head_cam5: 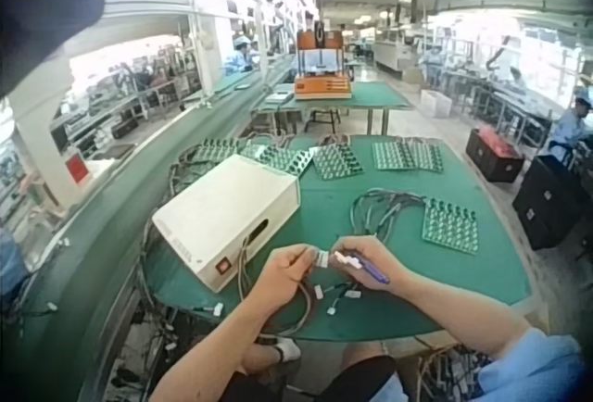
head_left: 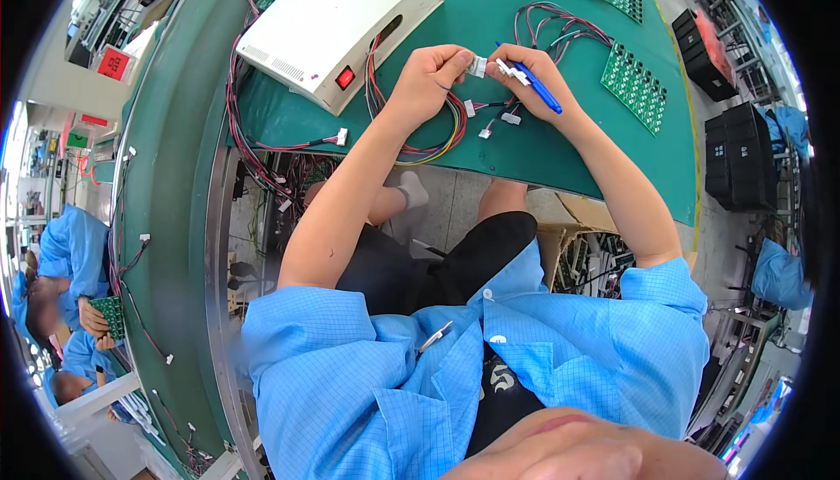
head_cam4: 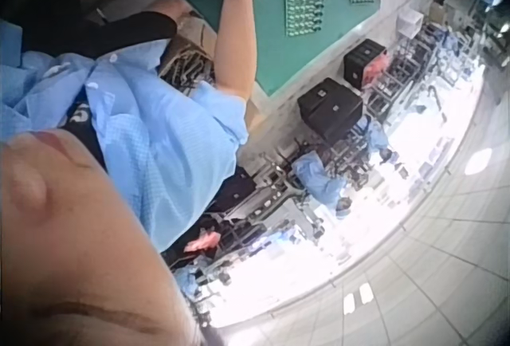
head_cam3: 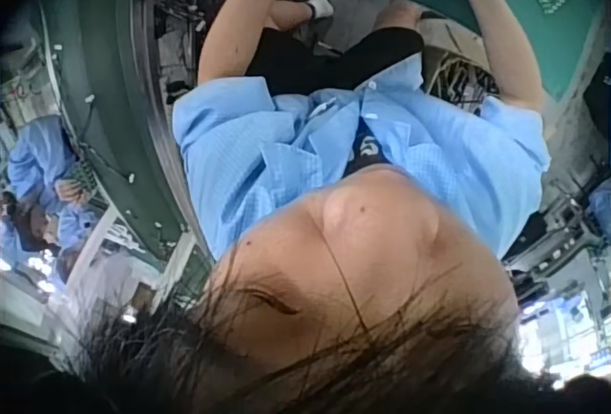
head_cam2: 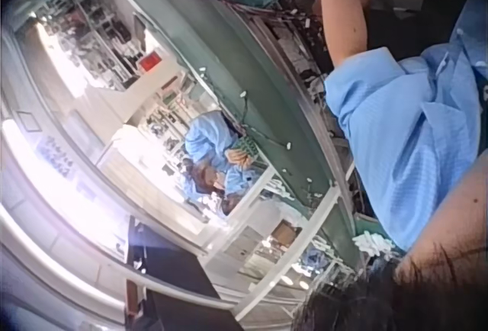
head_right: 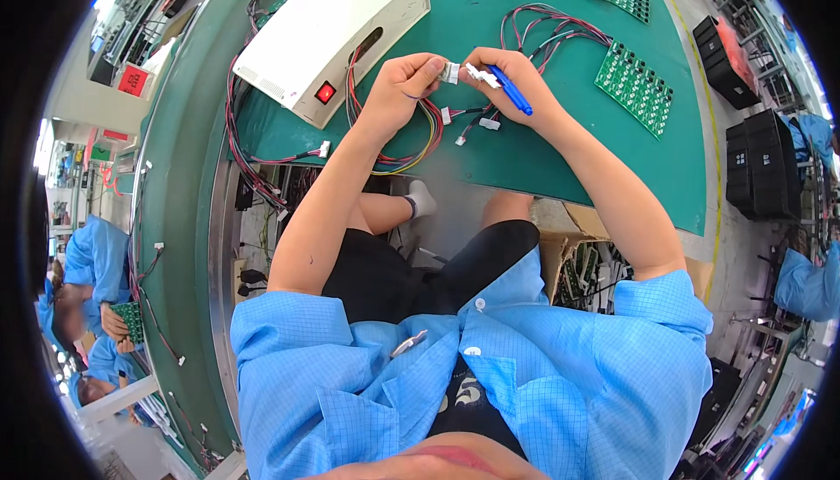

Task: Assembling and testing circuit boards by connecting wire harnesses and marking components.

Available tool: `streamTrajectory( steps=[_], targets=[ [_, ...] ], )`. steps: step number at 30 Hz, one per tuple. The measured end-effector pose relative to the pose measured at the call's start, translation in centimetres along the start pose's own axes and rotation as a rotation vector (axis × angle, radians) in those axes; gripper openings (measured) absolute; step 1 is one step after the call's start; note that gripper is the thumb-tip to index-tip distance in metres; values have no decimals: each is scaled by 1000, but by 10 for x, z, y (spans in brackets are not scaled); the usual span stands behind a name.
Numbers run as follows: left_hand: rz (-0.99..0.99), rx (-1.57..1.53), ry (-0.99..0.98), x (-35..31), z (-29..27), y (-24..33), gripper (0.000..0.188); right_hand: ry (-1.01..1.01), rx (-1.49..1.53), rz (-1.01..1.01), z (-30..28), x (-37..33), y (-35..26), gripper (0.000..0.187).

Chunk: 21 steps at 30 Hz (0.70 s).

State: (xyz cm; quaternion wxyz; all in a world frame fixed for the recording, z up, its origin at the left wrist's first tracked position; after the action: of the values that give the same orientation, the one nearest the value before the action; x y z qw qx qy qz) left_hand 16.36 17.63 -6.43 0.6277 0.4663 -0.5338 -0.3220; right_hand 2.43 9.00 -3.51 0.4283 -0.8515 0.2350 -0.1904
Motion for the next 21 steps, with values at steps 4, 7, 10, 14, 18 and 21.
streamTrajectory(
  steps=[4,7,10,14,18,21],
  targets=[
    [77,245,21,-1,0,5,27,74,-63,-59,6,-1,7,9],
    [28,321,-68,-1,2,11,27,56,-127,-44,7,-1,14,13],
    [-137,370,-139,8,1,22,24,71,-20,-123,2,-3,11,14],
    [258,559,-68,55,23,67,25,0,-9,-90,4,-6,8,31],
    [609,694,-497,109,111,75,42,-86,-44,-238,10,-17,1,35],
    [551,882,-802,141,173,37,64,-129,-189,-249,15,-21,3,36]
  ],
)
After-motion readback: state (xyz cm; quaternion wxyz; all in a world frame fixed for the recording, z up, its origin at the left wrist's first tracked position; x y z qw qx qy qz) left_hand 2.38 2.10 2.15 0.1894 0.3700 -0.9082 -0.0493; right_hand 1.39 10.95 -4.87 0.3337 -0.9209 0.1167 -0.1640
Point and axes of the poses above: each hand's wrist, its own x-axis towards the middle knuckle, its own z-axis out of the palm, y = z × x, the point moved 5 cm from there along x, towards the middle knuckle, and after that the axes turned 12 degrees about z, right-handed, at the moved point
